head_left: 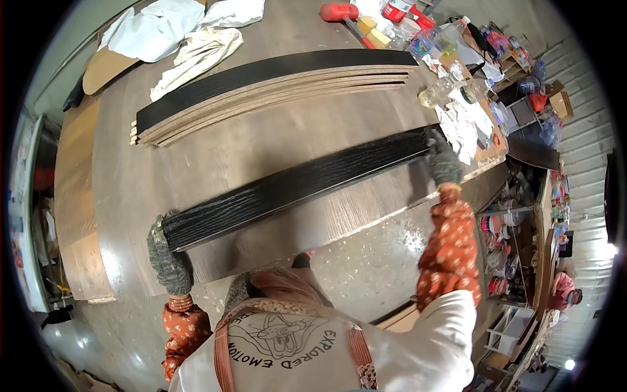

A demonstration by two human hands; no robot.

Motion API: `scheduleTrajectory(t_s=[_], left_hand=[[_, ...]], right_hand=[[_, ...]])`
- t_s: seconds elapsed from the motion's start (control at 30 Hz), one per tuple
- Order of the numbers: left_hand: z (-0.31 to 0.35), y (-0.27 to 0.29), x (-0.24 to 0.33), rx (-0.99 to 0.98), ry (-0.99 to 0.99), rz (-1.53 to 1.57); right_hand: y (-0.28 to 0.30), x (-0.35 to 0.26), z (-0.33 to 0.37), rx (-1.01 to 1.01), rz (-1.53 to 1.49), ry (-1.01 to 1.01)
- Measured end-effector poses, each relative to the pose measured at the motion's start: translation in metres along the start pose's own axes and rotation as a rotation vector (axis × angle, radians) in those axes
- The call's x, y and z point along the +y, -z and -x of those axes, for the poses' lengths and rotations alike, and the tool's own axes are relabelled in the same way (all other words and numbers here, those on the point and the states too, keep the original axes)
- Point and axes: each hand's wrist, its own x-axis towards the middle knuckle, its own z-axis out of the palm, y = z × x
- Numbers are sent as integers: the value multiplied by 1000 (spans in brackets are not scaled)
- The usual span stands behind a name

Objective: The person wipes long dark wood slats with a cloth, applying liquid from a bottle and handling the pieces one by one.

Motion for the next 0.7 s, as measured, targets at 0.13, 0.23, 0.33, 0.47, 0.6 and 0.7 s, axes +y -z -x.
scheduleTrajectory(t_s=[0.13,0.23,0.33,0.47,0.6,0.7], left_hand=[[0,6,-13,-33,41,79],[0,2,-10,-59,-207,-430],[0,2,-8,-9,-14,-153],[0,5,-20,13,121,216],[3,3,-17,3,143,273],[3,4,-18,44,156,259]], right_hand=[[23,-53,9,23,-57,41],[1,-106,40,75,-214,378],[3,-97,34,-100,-147,157],[-3,35,-19,31,98,-96],[10,24,-21,-40,144,-47],[18,-69,18,-151,176,50]])
